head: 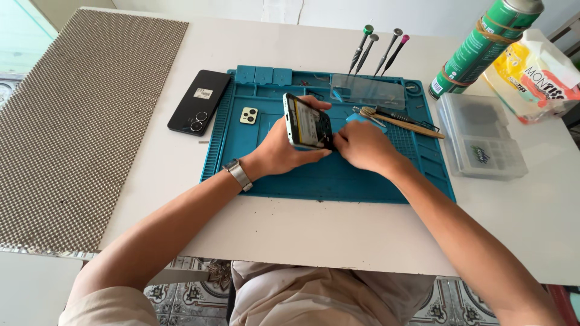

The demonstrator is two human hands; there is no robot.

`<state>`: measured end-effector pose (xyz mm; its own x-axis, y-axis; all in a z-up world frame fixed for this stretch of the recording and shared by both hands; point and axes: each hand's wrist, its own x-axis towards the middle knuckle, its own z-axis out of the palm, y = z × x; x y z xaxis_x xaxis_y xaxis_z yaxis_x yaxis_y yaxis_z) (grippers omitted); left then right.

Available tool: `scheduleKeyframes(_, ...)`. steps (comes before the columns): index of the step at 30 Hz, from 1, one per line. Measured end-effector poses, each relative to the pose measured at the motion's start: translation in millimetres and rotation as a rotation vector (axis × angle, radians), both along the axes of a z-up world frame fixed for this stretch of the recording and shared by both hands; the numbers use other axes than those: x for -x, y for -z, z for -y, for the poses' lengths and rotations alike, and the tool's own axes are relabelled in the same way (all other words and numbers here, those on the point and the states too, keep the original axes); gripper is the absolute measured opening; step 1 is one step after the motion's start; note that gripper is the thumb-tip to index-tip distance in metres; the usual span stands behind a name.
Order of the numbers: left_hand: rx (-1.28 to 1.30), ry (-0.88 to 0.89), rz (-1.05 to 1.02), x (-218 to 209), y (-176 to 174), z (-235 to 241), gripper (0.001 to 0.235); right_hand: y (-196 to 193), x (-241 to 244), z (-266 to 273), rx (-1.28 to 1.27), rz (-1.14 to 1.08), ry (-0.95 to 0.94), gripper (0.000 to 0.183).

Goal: The person cleans a smartphone camera module with a blue plastic tool and a screwdriver, then uses a toothbrush to clean the interior of a disassembled smartphone. The person handles the camera module and the phone body, using tools to remove debris from the components.

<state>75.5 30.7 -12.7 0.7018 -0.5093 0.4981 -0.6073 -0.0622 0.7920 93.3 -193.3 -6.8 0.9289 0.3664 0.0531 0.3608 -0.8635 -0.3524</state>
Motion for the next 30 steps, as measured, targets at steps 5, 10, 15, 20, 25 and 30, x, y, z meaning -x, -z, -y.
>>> scheduleKeyframes(5,0.007,0.032,0.116,3.8,-0.7,-1.0,0.076,2.3,-2.0,0.3,0.031,-0.092,0.026,0.043)
scheduleKeyframes(10,-0.148,-0.042,0.245,7.1,-6.2,1.5,0.073,3.0,-2.2,-0.1,-0.001,-0.050,0.026,0.046)
scheduleKeyframes(15,-0.189,-0.053,0.213,10.7,-9.2,-0.8,0.071,7.5,10.0,-2.3,0.021,0.022,0.033,0.045)
scheduleKeyframes(20,-0.216,-0.047,0.411,17.6,-12.6,0.9,0.066,11.2,11.2,0.2,0.000,-0.066,0.057,0.046)
scheduleKeyframes(25,-0.277,-0.072,0.532,25.3,-19.7,3.6,0.058,10.6,10.9,0.5,-0.026,-0.155,0.023,0.046)
scheduleKeyframes(30,-0.369,-0.113,0.630,27.9,-16.0,4.8,0.052,10.7,20.2,-0.2,-0.065,-0.218,0.035,0.044)
